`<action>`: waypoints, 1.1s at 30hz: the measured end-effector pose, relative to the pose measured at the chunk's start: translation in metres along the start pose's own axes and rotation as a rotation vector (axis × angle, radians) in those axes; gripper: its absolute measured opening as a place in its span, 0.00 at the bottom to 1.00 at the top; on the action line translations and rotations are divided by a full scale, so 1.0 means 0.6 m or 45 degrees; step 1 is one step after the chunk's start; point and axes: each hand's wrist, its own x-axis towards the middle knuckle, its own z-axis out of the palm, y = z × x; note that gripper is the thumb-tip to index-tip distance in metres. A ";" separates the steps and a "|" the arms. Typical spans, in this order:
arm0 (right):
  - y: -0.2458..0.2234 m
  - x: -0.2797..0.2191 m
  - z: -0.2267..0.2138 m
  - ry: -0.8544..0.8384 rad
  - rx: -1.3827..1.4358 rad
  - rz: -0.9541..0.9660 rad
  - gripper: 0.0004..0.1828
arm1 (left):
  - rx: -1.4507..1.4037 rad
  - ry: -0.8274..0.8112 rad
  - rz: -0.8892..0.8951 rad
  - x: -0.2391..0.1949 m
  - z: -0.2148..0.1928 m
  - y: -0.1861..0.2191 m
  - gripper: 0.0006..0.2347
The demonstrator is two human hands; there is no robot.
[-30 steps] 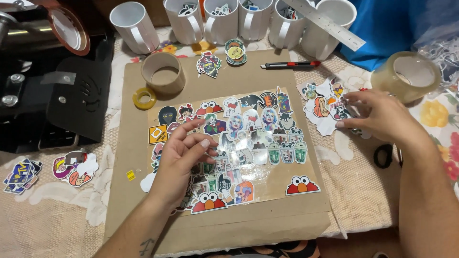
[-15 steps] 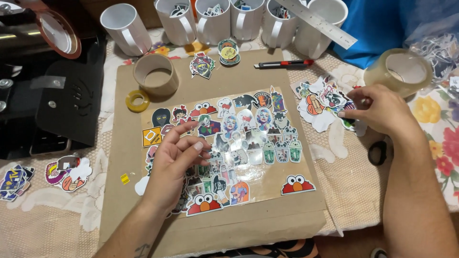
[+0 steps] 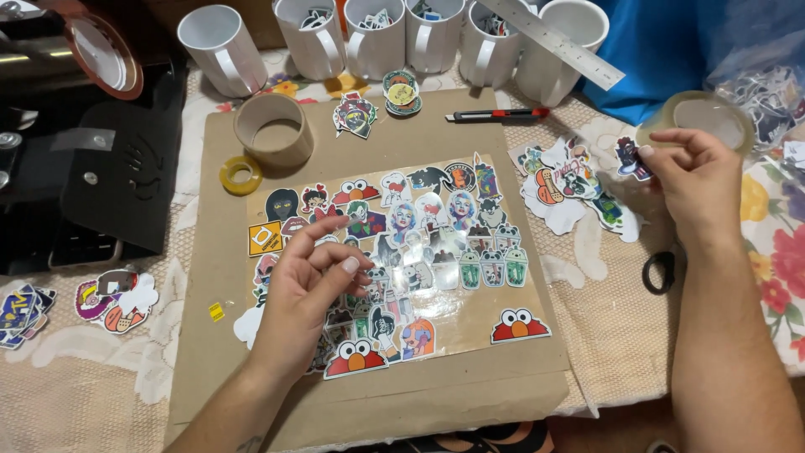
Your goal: Preparing a sticker layout by cutting stickers from a sheet, peeling them from their backing, and arranging them on a transparent film.
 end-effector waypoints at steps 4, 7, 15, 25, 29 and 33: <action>-0.014 -0.019 0.015 -0.172 0.332 0.042 0.11 | -0.050 -0.020 -0.010 0.001 0.000 -0.002 0.20; -0.074 -0.068 0.049 -0.259 0.242 -0.192 0.23 | -0.099 -0.090 0.001 0.000 0.005 -0.001 0.22; -0.212 -0.233 0.127 -0.198 -0.246 -1.806 0.01 | 0.612 -0.108 1.203 -0.037 0.019 -0.029 0.26; -0.200 -0.245 0.131 -0.508 -0.383 -1.966 0.13 | 0.919 -0.107 1.739 -0.058 0.023 -0.032 0.12; -0.199 -0.253 0.134 -0.461 -0.395 -2.062 0.11 | 0.980 -0.192 1.754 -0.059 0.020 -0.029 0.07; -0.198 -0.259 0.144 -0.425 -0.352 -2.102 0.11 | 1.058 -0.167 1.817 -0.054 0.028 -0.031 0.07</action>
